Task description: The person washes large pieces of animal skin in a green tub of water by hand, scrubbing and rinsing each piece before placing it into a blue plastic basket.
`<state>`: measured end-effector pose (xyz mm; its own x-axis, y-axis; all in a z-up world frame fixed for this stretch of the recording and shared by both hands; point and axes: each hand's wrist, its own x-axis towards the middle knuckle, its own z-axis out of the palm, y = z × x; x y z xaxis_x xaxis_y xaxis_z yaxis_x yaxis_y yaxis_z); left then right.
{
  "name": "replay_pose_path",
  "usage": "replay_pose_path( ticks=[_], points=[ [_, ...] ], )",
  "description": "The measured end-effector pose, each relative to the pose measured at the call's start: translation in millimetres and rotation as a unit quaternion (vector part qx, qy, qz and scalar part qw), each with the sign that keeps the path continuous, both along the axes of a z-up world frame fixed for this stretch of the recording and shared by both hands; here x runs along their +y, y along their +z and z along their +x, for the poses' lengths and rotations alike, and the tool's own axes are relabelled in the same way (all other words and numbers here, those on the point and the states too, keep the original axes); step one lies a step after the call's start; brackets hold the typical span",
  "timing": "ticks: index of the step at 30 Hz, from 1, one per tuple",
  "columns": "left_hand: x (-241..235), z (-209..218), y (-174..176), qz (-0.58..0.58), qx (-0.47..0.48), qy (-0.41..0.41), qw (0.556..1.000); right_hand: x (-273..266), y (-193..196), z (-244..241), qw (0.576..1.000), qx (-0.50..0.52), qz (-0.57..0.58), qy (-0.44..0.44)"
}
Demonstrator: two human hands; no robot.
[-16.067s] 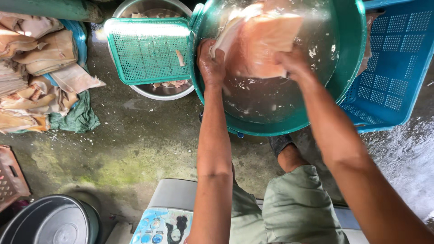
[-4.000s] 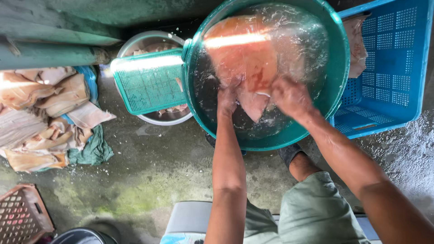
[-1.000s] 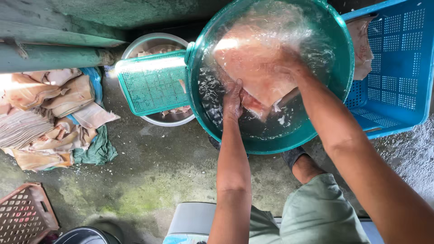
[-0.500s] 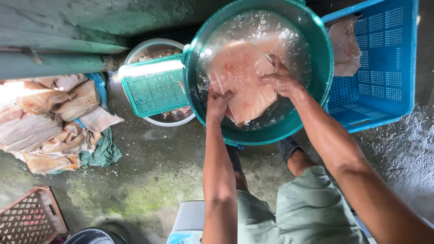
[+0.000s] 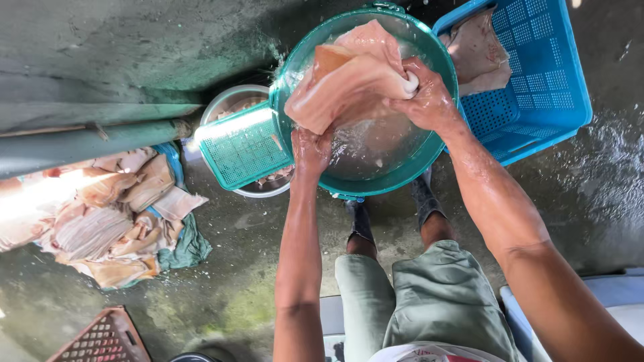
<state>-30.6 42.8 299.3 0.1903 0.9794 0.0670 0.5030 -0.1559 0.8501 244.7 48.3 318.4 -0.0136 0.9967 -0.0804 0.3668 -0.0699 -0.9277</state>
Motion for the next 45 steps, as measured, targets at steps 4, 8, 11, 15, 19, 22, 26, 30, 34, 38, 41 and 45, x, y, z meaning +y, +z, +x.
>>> replay_pose_path(
  ticks=[4, 8, 11, 15, 19, 22, 26, 30, 34, 38, 41, 45],
  points=[
    [4.3, 1.9, 1.1, -0.009, -0.050, 0.003, 0.999, -10.9, -22.2, -8.7, 0.996, -0.042, 0.058, -0.044],
    [2.3, 1.5, 3.2, 0.025, -0.042, 0.012, 0.999, -25.8, -22.1, -22.1, 0.985, -0.039, 0.148, -0.078],
    [1.2, -2.2, 7.4, 0.033, -0.048, -0.007, 0.998, -28.4, -23.5, -27.1, 0.983, -0.045, 0.148, -0.098],
    [-1.7, 6.2, 8.0, -0.014, -0.094, 0.009, 0.995, -34.8, -26.4, -24.4, 0.982, -0.036, 0.157, -0.095],
    [-2.3, 13.9, 9.7, -0.006, -0.089, -0.002, 0.996, -37.7, -33.3, -16.2, 0.978, -0.065, 0.170, -0.101],
    [-4.0, 19.6, 4.8, -0.022, -0.077, -0.004, 0.997, -41.8, -37.4, -7.5, 0.978, -0.073, 0.166, -0.103],
    [-5.7, 30.6, -0.8, 0.022, -0.076, -0.021, 0.997, -45.6, -36.3, 2.9, 0.979, -0.062, 0.160, -0.107],
    [-5.4, 42.7, -2.2, 0.008, -0.053, -0.013, 0.998, -45.6, -34.5, 14.6, 0.976, -0.065, 0.179, -0.110],
    [-5.1, 55.6, -1.4, 0.024, -0.026, -0.019, 0.999, -46.6, -31.2, 26.7, 0.977, -0.068, 0.164, -0.119],
    [-4.6, 76.3, -1.8, 0.067, -0.045, -0.028, 0.996, -48.0, -28.1, 44.5, 0.976, -0.058, 0.171, -0.124],
    [-4.5, 91.6, -2.2, 0.045, -0.045, -0.035, 0.997, -47.5, -31.0, 61.8, 0.968, -0.068, 0.208, -0.127],
    [-4.1, 125.1, -1.6, 0.024, -0.045, -0.029, 0.998, -51.6, -34.5, 93.2, 0.963, -0.087, 0.213, -0.140]
  ],
)
